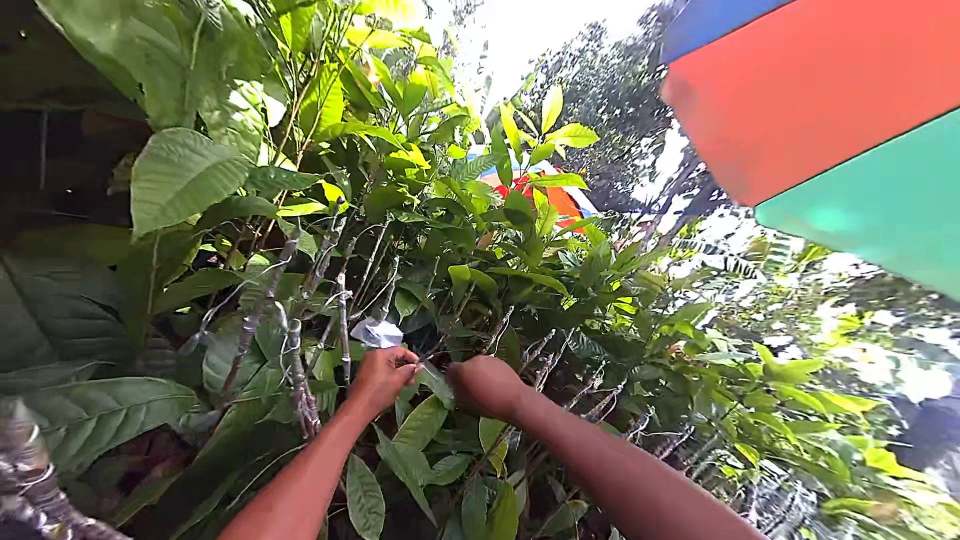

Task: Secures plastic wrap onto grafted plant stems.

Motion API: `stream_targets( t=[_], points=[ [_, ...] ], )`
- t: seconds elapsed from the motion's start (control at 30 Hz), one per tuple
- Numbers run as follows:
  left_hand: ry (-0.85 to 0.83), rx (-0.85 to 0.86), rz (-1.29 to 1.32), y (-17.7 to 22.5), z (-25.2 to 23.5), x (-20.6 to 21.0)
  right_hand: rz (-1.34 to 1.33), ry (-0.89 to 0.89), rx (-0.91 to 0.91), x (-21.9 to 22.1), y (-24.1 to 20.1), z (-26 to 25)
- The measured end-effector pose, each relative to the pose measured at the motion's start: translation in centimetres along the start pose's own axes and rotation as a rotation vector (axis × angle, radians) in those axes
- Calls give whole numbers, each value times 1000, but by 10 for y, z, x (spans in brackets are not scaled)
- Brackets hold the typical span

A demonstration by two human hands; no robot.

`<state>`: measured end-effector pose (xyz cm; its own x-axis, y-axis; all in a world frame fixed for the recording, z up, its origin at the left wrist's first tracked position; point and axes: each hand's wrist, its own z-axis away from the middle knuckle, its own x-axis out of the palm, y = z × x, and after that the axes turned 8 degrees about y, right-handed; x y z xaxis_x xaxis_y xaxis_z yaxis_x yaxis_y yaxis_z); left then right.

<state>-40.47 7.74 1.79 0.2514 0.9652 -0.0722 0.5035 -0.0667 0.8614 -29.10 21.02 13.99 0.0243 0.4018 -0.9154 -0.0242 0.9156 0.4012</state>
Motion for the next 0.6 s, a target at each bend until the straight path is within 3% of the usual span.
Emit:
stream_targets(
  t=[0.07, 0.13, 0.2, 0.23, 0.3, 0.37, 0.4, 0.5, 0.57, 0.6],
  points=[
    [5, 4, -71, 4, 1, 1, -91, 34, -95, -19, -43, 24],
    [-119, 107, -227, 10, 8, 2, -398, 36, -200, -46, -50, 30],
    [-291, 187, -315, 8, 10, 10, -816, -19, -198, -61, -8, 15],
    [-349, 229, -303, 4, 9, 14, -869, -16, -147, -58, 22, 5],
    [-371, 249, -210, 7, 8, 6, -489, 52, -24, -36, 54, -3],
    [-289, 165, -93, 11, 7, -1, -141, 82, 15, -21, 26, 14],
    [-245, 127, -53, 14, 8, 0, -114, 100, -30, -25, 2, 28],
    [-280, 101, -164, 29, 16, 10, -511, 113, -180, -62, -22, 40],
    [-412, 193, -228, 25, 17, 19, -732, 9, -128, -61, 22, 16],
    [-428, 240, -193, 22, 16, 18, -647, -6, -80, -49, 46, 8]
  ],
)
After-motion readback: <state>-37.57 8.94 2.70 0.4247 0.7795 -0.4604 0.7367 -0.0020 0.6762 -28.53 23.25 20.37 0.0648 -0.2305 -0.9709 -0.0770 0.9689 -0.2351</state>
